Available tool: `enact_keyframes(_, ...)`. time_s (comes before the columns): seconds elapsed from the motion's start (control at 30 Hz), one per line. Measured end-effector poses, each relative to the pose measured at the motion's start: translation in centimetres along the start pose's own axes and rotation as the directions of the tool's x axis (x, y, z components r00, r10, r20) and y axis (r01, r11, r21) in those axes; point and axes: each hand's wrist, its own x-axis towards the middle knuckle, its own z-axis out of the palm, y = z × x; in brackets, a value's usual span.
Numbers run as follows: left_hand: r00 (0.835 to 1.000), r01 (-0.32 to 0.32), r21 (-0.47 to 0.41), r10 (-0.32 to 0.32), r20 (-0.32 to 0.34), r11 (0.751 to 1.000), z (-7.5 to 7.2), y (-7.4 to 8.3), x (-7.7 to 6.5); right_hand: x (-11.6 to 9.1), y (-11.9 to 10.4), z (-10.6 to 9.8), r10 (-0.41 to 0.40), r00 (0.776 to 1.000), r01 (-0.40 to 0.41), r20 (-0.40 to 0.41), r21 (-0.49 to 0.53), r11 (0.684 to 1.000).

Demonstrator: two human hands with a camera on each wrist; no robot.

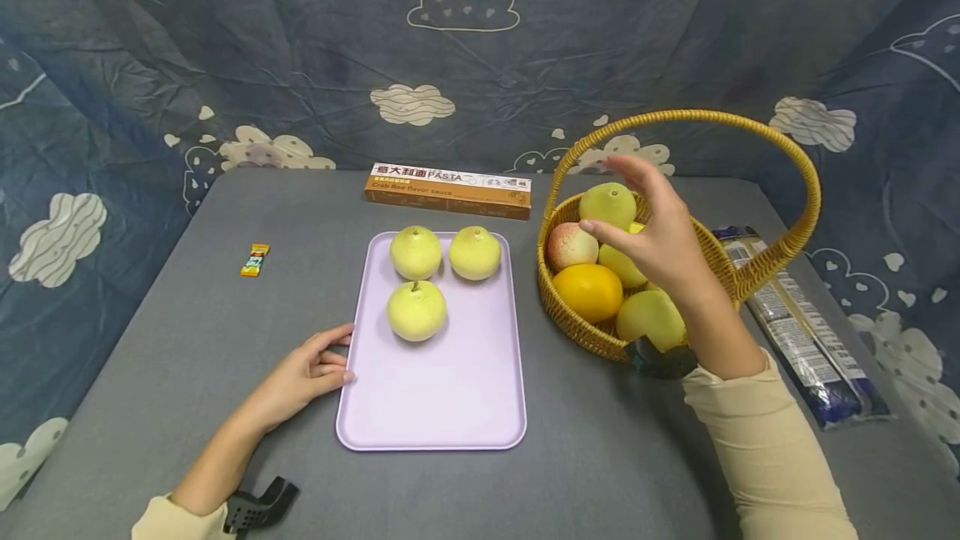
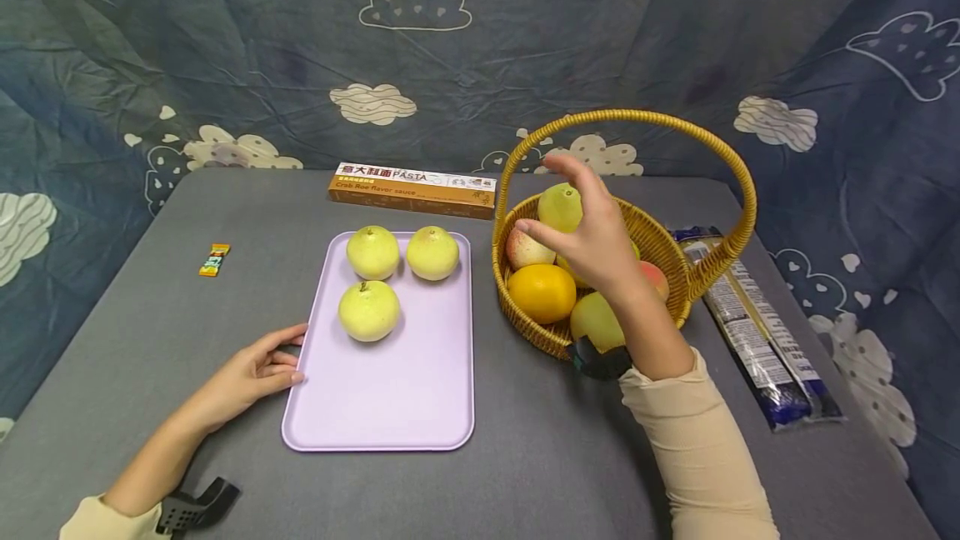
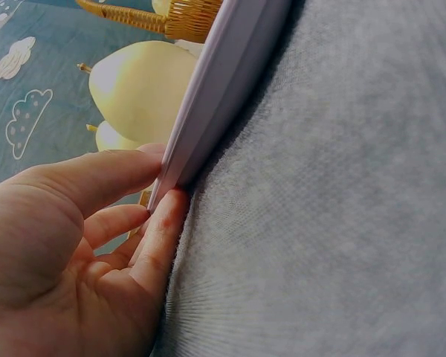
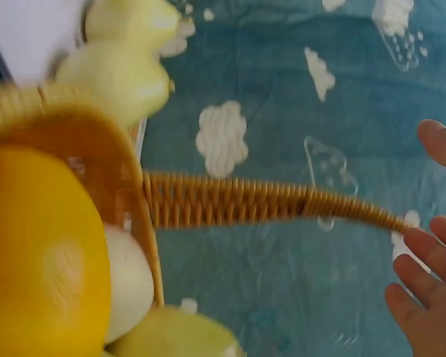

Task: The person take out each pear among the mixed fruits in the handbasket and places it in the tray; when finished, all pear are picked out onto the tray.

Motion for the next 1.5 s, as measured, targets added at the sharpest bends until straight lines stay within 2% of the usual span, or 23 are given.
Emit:
enact_keyframes(0.17, 1.000, 0.000, -0.004, 0.000, -0.001, 1.000, 0.0, -0.1, 0.0, 1.4, 3.7, -0.3, 0.089, 0.996, -0.089, 0.007, -0.019, 0.996)
enact_keyframes(0.33, 1.000, -0.009, -0.016, 0.009, 0.005, 1.000, 0.0, -0.1, 0.1, 1.9, 6.0, -0.1, 0.193, 0.981, -0.193, 0.036, -0.008, 0.981)
enact_keyframes(0.57, 1.000, -0.011, -0.023, 0.011, 0.006, 1.000, 0.1, 0.0, 0.1, 1.7, 8.2, 0.1, 0.290, 0.954, -0.292, 0.075, 0.017, 0.956)
enact_keyframes(0.8, 1.000, -0.023, -0.025, 0.023, 0.004, 0.999, 0.3, 0.1, 0.1, 1.6, 9.4, 0.2, 0.377, 0.922, -0.383, 0.091, 0.055, 0.922)
enact_keyframes(1.17, 0.999, -0.033, -0.028, 0.033, 0.005, 0.999, 0.3, 0.5, 0.0, 1.6, 10.6, 0.6, 0.428, 0.894, -0.437, 0.131, 0.052, 0.898)
enact_keyframes(1.5, 0.999, -0.039, -0.031, 0.039, 0.007, 0.999, 0.3, 0.4, 0.0, 1.7, 11.7, 1.0, 0.388, 0.911, -0.392, 0.138, 0.002, 0.920)
